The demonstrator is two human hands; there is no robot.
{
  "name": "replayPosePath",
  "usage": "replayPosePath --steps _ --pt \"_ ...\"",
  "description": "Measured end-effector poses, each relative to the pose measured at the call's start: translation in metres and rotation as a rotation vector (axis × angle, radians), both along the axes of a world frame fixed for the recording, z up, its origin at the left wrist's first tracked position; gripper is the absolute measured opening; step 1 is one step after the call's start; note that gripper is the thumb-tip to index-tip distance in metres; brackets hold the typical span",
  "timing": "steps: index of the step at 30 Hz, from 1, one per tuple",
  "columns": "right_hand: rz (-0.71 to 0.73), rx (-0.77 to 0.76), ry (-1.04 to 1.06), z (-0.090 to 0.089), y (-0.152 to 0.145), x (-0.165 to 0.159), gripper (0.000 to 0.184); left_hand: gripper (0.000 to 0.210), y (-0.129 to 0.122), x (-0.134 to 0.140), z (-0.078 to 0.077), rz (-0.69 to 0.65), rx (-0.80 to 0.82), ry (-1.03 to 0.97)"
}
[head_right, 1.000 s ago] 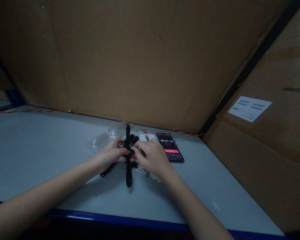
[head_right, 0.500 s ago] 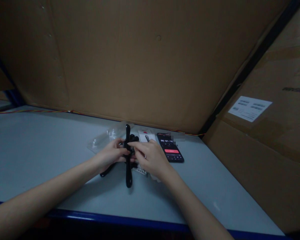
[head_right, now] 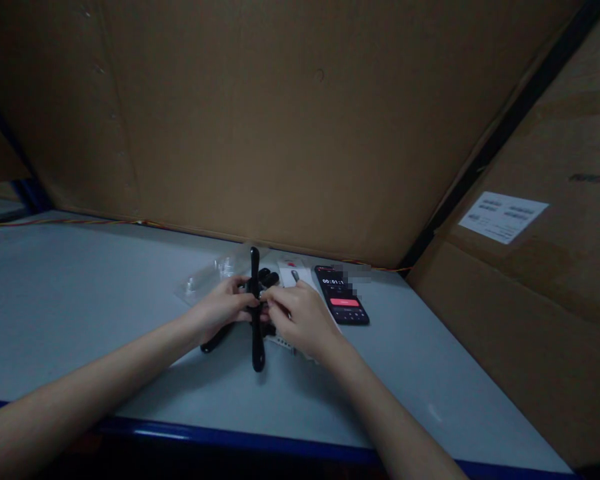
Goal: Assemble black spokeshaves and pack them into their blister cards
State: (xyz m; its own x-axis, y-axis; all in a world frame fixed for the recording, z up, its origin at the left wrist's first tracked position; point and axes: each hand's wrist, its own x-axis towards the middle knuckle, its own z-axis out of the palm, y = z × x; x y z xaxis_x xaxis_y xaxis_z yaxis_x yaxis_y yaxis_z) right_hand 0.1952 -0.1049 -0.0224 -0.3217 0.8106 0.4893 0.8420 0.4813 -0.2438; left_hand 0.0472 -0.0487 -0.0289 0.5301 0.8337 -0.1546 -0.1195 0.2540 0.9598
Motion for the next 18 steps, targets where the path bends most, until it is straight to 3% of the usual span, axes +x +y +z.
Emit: replayPosePath --steps 6,14,18 --pt "-0.025 0.007 0.003 -0.0007 0.0027 0.0034 0.031 0.044 -0.0004 -0.0003 -0.0012 -0.036 -0.019 -0.014" --pt "-0.148 0.059 -0.060 0.0035 -0.0001 0.0016 0.020 0.044 0.0003 0.0001 -0.0016 -0.018 -0.018 -0.010" --pt "-0.113 0.003 -0.007 0.0010 0.0001 0.0011 0.018 0.044 0.0003 0.0001 -0.0021 -0.015 -0.017 -0.002"
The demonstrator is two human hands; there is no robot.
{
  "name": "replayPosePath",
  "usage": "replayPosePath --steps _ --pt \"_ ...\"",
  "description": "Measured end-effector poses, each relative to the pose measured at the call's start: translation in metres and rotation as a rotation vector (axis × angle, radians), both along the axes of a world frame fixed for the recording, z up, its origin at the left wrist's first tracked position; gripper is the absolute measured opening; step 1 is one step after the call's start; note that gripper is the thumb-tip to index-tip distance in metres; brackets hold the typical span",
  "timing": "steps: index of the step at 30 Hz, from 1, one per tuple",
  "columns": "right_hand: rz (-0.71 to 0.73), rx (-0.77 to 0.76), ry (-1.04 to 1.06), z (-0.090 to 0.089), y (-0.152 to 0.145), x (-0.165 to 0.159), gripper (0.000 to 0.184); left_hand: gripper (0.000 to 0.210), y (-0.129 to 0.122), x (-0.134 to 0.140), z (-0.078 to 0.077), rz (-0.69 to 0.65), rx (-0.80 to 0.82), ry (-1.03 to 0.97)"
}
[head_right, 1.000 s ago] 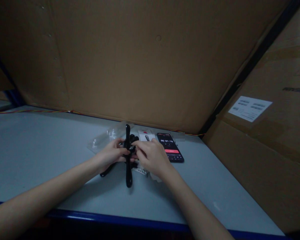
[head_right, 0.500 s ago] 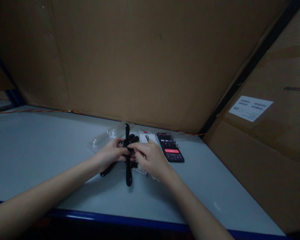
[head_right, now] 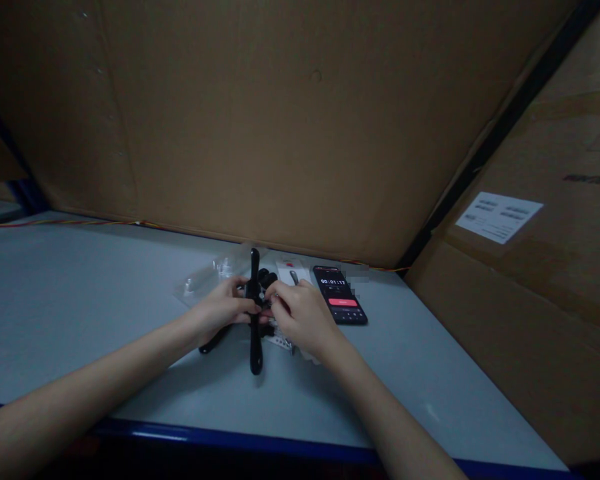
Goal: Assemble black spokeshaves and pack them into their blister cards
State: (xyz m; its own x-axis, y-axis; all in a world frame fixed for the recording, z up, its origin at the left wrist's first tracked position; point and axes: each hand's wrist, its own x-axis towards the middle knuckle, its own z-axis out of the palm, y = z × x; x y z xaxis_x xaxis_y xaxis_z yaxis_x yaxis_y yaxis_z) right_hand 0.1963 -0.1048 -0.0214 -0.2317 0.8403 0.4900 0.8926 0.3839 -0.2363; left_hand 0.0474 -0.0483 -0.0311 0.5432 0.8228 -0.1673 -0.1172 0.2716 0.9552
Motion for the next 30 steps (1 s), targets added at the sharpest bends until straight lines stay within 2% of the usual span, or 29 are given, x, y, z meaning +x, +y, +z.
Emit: replayPosePath --steps 6,10,15,22,26,30 --pt "0.111 -0.045 0.033 -0.0026 0.0012 -0.0005 0.027 0.043 0.0014 -0.0004 -0.0024 -0.001 0.024 -0.010" --pt "0.032 0.000 -0.030 -0.0006 0.0019 0.0013 0.028 0.046 0.0022 -0.0006 -0.0034 -0.036 0.000 -0.032" --pt "-0.056 0.014 -0.070 0.0005 0.0006 0.0022 0.020 0.047 -0.0004 -0.0010 0.0017 0.002 -0.006 -0.007" --pt "0.113 -0.065 0.007 -0.0008 -0.0002 -0.0022 0.026 0.044 -0.0020 -0.0003 0.0057 0.030 0.004 0.000" --pt "0.062 -0.029 -0.031 -0.0002 0.0007 -0.0014 0.030 0.044 -0.0005 -0.0004 0.0024 0.004 -0.005 -0.022" --pt "-0.039 0.024 -0.093 -0.0005 0.0003 -0.0007 0.025 0.046 -0.0001 -0.0002 0.0014 0.009 -0.015 -0.043"
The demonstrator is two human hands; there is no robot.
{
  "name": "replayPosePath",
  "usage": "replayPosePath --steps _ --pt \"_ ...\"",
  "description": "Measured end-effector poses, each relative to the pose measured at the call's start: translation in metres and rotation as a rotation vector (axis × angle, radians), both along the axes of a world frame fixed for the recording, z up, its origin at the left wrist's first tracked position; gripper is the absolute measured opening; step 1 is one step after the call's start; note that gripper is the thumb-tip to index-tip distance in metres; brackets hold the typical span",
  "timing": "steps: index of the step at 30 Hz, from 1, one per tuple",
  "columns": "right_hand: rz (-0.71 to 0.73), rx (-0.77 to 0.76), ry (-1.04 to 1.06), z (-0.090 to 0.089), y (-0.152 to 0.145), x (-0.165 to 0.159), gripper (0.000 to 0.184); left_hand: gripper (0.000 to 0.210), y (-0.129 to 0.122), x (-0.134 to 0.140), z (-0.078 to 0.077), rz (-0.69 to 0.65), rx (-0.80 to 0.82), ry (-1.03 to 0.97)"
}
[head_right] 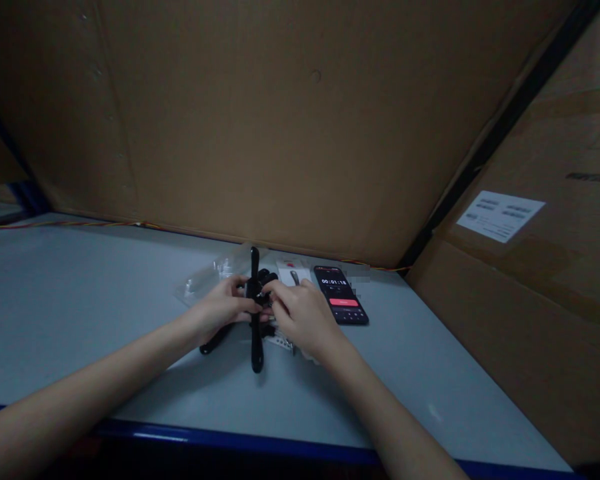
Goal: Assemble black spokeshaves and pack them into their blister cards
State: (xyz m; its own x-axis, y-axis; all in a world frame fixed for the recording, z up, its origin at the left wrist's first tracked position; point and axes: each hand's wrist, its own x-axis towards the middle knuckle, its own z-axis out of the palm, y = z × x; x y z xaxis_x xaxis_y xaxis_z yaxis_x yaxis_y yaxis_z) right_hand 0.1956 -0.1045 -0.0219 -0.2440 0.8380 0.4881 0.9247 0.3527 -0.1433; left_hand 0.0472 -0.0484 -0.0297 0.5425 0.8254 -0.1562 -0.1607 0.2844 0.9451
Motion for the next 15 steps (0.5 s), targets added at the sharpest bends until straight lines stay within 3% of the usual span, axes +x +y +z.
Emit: replayPosePath --steps 5,9,12,15 --pt "-0.067 -0.013 -0.034 -0.0015 0.0002 -0.0008 0.016 0.047 0.0005 -0.0003 -0.0005 -0.003 0.002 0.006" --pt "0.002 -0.058 0.025 -0.0014 -0.0003 -0.0049 0.012 0.047 0.0010 -0.0011 -0.0021 -0.005 0.057 0.036" --pt "0.097 -0.100 0.083 -0.0007 -0.0014 -0.0080 0.018 0.045 0.0000 -0.0013 -0.0023 -0.007 0.093 0.062" --pt "0.099 -0.087 0.070 -0.0004 -0.0013 -0.0067 0.027 0.045 -0.0016 -0.0011 -0.0012 -0.013 0.069 0.055"
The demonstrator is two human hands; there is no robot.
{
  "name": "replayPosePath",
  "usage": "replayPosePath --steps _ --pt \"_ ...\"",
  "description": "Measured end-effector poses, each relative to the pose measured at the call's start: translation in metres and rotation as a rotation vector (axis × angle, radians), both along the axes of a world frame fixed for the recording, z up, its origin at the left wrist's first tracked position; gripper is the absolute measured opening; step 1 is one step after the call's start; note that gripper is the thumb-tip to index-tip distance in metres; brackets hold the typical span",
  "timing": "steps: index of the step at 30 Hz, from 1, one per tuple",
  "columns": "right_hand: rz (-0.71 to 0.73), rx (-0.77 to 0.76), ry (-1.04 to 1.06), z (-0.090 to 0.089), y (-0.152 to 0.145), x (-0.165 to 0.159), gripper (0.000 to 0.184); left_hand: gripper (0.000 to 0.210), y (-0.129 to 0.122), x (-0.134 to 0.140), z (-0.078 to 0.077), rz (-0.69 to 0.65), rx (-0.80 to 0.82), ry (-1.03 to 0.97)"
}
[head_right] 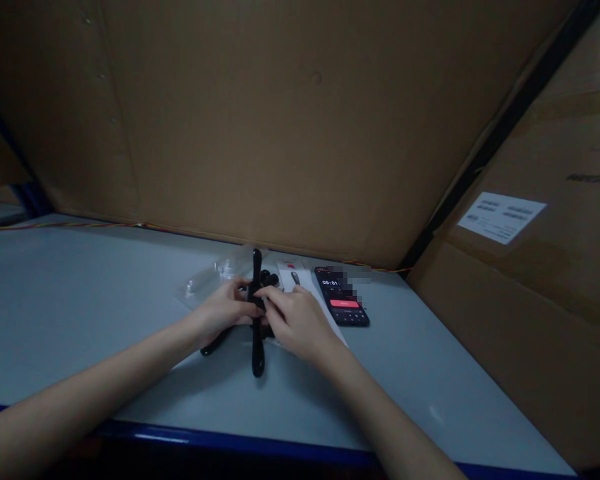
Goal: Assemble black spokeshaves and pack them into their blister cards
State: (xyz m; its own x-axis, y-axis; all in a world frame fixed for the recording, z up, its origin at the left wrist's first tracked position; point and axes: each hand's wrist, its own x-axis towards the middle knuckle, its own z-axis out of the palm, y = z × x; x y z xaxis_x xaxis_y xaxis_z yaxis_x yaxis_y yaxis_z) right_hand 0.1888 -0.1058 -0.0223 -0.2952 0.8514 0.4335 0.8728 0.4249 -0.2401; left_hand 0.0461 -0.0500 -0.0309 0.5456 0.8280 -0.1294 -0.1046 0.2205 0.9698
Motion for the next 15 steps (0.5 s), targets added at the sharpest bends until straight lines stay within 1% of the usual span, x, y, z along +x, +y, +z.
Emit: replayPosePath --steps 3,6,9,13,15 --pt "-0.086 0.059 -0.045 0.0003 0.0009 0.0046 0.027 0.046 -0.0010 0.0004 0.0019 -0.001 -0.065 -0.031" --pt "-0.139 0.095 -0.079 0.0008 0.0008 0.0072 0.021 0.046 -0.0002 0.0004 0.0019 0.001 -0.079 -0.062" --pt "-0.088 0.072 -0.065 0.0012 -0.0006 0.0058 0.020 0.045 0.0021 0.0001 -0.0010 0.002 -0.059 -0.086" --pt "0.029 0.018 -0.016 0.0010 -0.0015 0.0036 0.027 0.044 0.0038 -0.0002 -0.0038 -0.005 -0.042 -0.083" --pt "0.031 0.027 -0.020 0.0007 -0.0010 0.0044 0.031 0.043 0.0033 -0.0003 -0.0031 -0.014 -0.049 -0.082"
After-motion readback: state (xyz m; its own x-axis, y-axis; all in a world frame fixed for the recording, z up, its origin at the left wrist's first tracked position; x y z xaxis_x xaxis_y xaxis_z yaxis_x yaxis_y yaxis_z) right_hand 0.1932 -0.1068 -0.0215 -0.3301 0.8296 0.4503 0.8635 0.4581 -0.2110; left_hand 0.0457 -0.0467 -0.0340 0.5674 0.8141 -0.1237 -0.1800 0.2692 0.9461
